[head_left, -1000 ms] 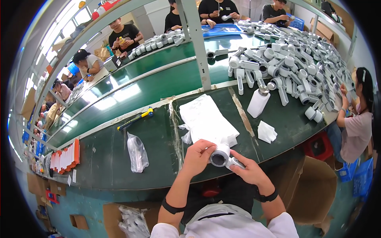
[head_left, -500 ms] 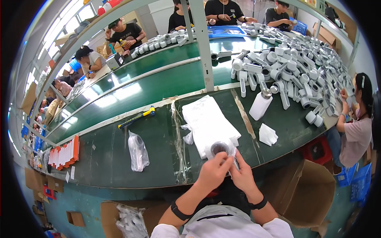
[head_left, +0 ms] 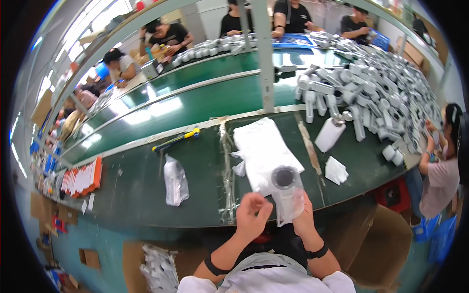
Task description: The person wipes a handheld fan with a cloth, slides it into a plastic bag, and places it on the table, repeating the process for a second fan.
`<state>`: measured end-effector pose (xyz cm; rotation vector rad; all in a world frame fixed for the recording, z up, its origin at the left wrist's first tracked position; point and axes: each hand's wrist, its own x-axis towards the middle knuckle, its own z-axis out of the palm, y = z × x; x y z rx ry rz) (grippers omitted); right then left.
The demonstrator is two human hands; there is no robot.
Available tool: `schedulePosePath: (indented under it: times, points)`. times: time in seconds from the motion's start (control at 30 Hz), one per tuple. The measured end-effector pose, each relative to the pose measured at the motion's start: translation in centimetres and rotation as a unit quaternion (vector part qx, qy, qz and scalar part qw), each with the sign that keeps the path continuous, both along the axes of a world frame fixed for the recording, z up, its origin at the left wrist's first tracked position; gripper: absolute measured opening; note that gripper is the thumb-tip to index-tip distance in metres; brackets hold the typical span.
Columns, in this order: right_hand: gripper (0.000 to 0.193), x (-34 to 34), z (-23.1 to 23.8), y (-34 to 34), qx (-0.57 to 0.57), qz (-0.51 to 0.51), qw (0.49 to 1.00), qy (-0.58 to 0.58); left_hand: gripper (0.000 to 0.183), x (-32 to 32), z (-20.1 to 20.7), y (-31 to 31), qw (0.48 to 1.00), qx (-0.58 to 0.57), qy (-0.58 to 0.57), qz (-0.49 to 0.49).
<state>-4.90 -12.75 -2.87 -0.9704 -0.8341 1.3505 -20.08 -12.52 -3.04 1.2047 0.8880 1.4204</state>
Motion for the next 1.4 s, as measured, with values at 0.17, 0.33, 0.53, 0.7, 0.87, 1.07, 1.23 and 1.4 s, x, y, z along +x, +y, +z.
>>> schedulePosePath:
  times: [0.17, 0.33, 0.53, 0.7, 0.87, 1.07, 1.23, 1.4]
  points:
    - [0.042, -3.4, 1.6, -0.6, 0.021, -0.006, 1.0, 0.017, 0.037, 1.4, 0.3, 0.8, 0.939, -0.26, -0.181, -0.136]
    - [0.025, -3.7, -0.3, -0.2, 0.068, -0.029, 0.981, -0.178, 0.037, -1.2, 1.0, 0.8, 0.911, -0.301, -0.271, -0.079]
    - [0.009, -5.5, 0.2, -0.2, 0.202, -0.079, 0.921, -0.324, 0.043, -5.0, 2.1, 0.1, 0.922, -0.279, -0.269, -0.022]
    - [0.011, -3.3, -1.4, -0.8, 0.137, 0.022, 0.935, -0.328, 0.037, -15.7, -1.4, 0.0, 0.894, -0.028, 0.224, 0.386]
    - [0.011, -2.0, -4.7, -0.3, 0.09, 0.005, 0.933, -0.349, 0.036, -25.4, 2.7, -0.1, 0.751, -0.128, 0.404, 0.506]
    - [0.013, -1.9, -3.4, -0.5, 0.031, 0.03, 0.944, -0.327, 0.04, -29.3, -3.9, 3.5, 0.697, -0.149, 0.511, 0.48]
    - [0.018, 0.1, -0.8, -1.4, 0.049, 0.046, 0.951, -0.303, 0.045, -29.3, -3.7, 3.3, 0.678, -0.159, 0.553, 0.458]
    - [0.02, 5.8, 1.0, -1.1, 0.079, -0.096, 0.924, -0.362, 0.048, -27.8, -3.8, 3.3, 0.646, -0.091, 0.591, 0.474]
